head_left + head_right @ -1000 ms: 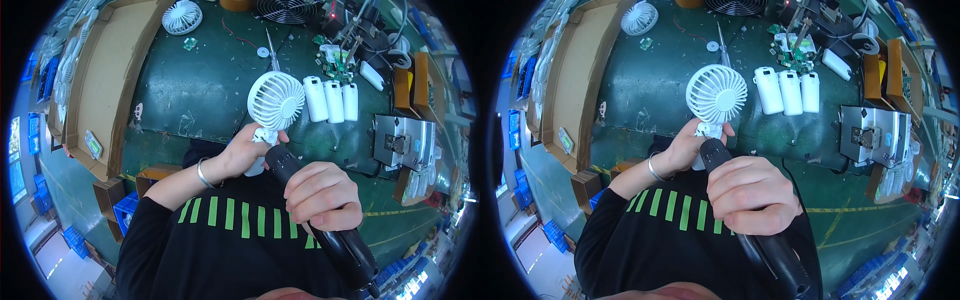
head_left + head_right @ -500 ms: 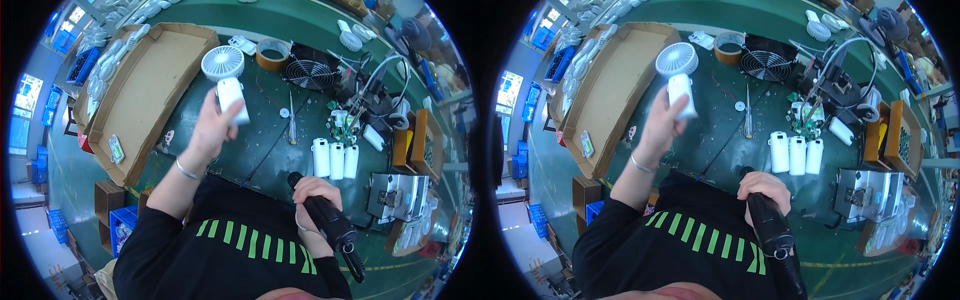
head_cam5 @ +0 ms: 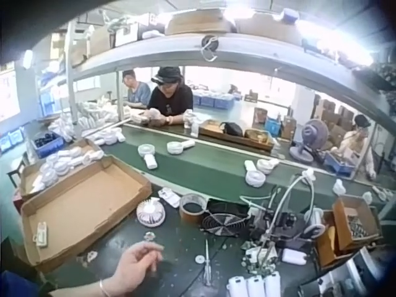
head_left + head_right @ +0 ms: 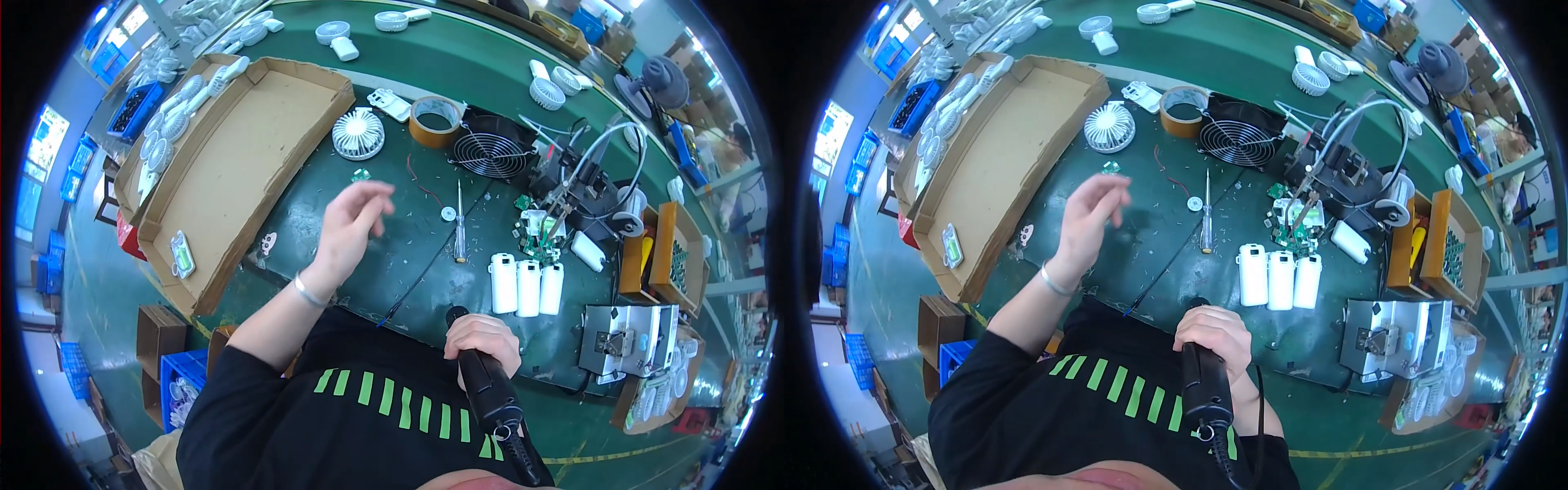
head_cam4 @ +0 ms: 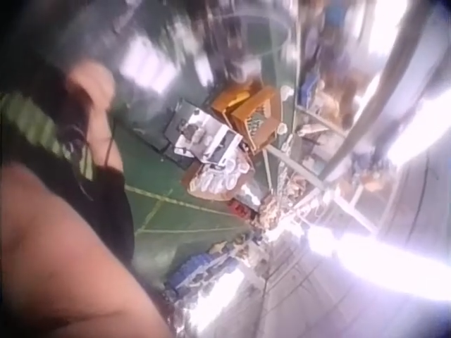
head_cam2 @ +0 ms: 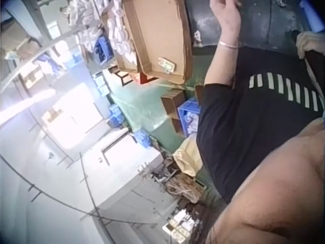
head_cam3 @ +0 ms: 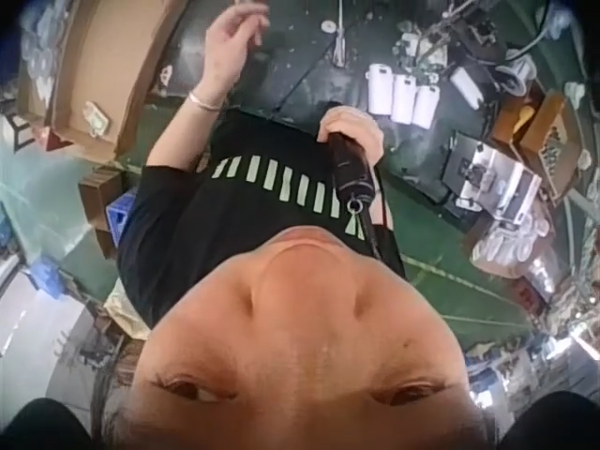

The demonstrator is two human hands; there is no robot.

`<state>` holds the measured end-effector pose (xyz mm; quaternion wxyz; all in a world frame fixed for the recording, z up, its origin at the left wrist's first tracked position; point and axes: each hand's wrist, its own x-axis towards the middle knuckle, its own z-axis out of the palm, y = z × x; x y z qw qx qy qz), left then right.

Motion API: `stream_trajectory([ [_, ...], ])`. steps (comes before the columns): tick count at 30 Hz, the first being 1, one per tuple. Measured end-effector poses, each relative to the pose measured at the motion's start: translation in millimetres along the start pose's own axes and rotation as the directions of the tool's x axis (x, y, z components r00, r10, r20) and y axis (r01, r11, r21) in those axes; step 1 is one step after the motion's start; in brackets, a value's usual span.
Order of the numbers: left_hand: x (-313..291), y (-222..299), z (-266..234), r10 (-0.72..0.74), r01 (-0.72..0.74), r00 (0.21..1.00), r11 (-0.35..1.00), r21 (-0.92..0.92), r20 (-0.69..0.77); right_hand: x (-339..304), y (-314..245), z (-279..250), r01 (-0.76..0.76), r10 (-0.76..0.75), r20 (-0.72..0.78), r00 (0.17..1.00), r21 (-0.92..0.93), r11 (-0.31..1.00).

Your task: The person assembles handheld fans by fitting the fan heads and internal components into handle casings, securing screws with an electric screwdriver, and testing the fan. The person then places assembled fans into a cardboard tray.

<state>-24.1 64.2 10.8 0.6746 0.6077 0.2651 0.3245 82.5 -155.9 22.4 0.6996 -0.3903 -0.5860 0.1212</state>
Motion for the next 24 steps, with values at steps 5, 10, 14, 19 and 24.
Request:
stream_trajectory([
  [5,-52.8,29.2,-75.2,0.539,-0.296,0.831,0.639,0.711,-0.139,-1.3,-1.6,-1.6,-0.016,0.016,-0.018,1.0,-0.022,1.0],
  [10,-111.4,51.5,-194.8,0.834,0.305,0.49,0.108,0.946,-0.254,-15.2,5.3,7.4,0.039,-0.043,-0.059,0.997,-0.067,0.997],
  [14,-170.4,10.1,-299.5,0.062,0.258,0.292,0.956,0.141,-0.955,-20.0,-2.9,20.2,0.105,-0.12,-0.125,0.985,-0.116,0.988],
  [19,-177.4,6.5,-241.2,-0.348,-0.023,0.73,0.847,-0.531,-0.588,-19.5,-4.1,23.2,0.131,-0.152,-0.132,0.98,-0.153,0.979],
  [24,-193.2,18.0,-230.7,-0.245,-0.156,0.778,0.816,-0.556,-0.578,-12.1,-4.5,10.5,0.167,-0.146,0.162,0.976,-0.127,0.978],
])
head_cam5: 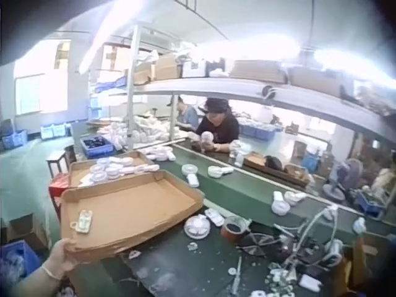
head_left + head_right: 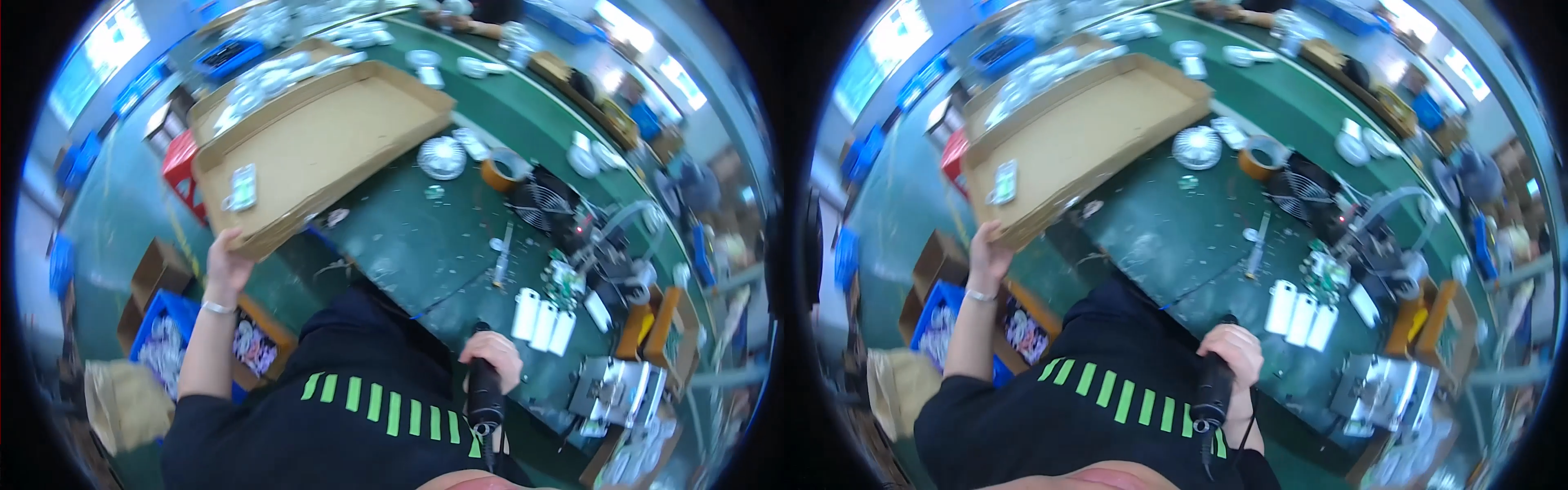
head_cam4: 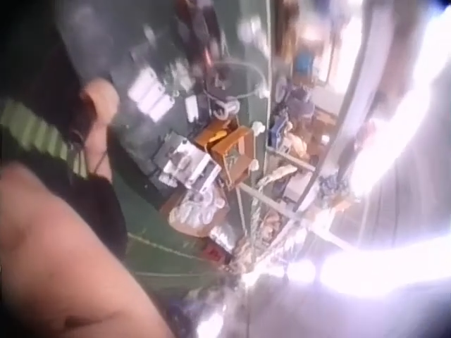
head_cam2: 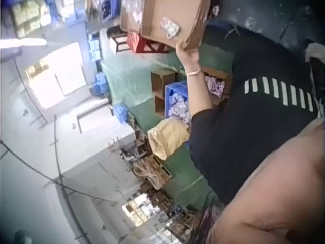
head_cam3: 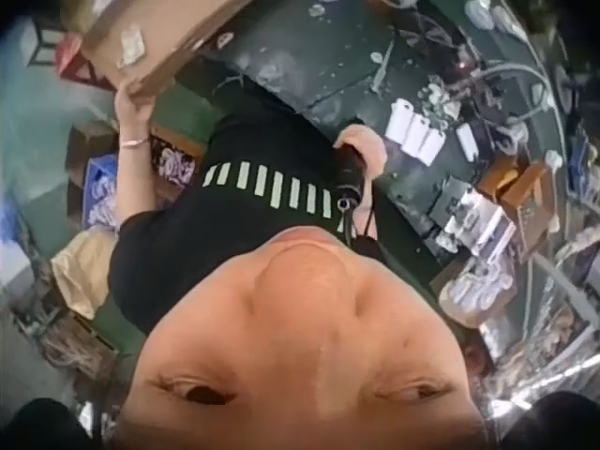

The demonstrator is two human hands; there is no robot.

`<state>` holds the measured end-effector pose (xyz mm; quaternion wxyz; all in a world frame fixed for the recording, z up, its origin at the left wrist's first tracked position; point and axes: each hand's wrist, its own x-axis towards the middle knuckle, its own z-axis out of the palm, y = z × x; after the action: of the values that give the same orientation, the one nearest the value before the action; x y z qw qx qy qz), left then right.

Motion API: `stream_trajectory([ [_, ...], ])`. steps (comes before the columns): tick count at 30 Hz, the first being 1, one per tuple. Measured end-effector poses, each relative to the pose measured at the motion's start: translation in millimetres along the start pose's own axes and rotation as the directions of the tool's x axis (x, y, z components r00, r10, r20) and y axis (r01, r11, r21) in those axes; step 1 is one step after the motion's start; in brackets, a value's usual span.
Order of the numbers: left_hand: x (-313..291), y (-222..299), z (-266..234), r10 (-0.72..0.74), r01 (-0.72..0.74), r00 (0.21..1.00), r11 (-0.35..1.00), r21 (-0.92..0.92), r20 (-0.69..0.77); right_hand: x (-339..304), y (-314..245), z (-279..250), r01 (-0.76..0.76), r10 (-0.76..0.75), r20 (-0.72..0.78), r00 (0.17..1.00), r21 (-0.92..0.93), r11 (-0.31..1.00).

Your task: The person assembles handheld fans by fitting the fan heads and internal components into handle casings, securing screws with an electric screwdriver, and testing the fan. The person then places assembled fans into a cardboard tray.

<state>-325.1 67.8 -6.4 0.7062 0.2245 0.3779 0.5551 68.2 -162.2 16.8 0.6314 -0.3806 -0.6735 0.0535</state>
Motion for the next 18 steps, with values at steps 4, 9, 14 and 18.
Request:
stream_trajectory([
  [4,-5.3,28.0,8.7,0.092,-0.089,0.994,0.995,0.044,-0.063,-1.0,-1.0,-1.1,-0.023,0.023,-0.004,1.0,0.049,0.999],
  [9,19.9,52.6,9.8,0.108,-0.105,0.994,0.992,0.073,-0.035,-3.0,4.7,-7.3,0.044,-0.042,-0.019,0.999,0.09,0.995],
  [14,25.6,48.3,-2.4,-0.01,0.029,0.997,0.966,0.258,-0.074,-2.3,1.5,-2.9,-0.059,0.063,-0.108,0.992,0.043,0.997],
  [18,30.4,36.1,-23.1,0.024,-0.011,0.997,0.986,0.165,-0.075,2.4,2.8,0.4,-0.092,0.102,-0.129,0.986,0.083,0.992],
])
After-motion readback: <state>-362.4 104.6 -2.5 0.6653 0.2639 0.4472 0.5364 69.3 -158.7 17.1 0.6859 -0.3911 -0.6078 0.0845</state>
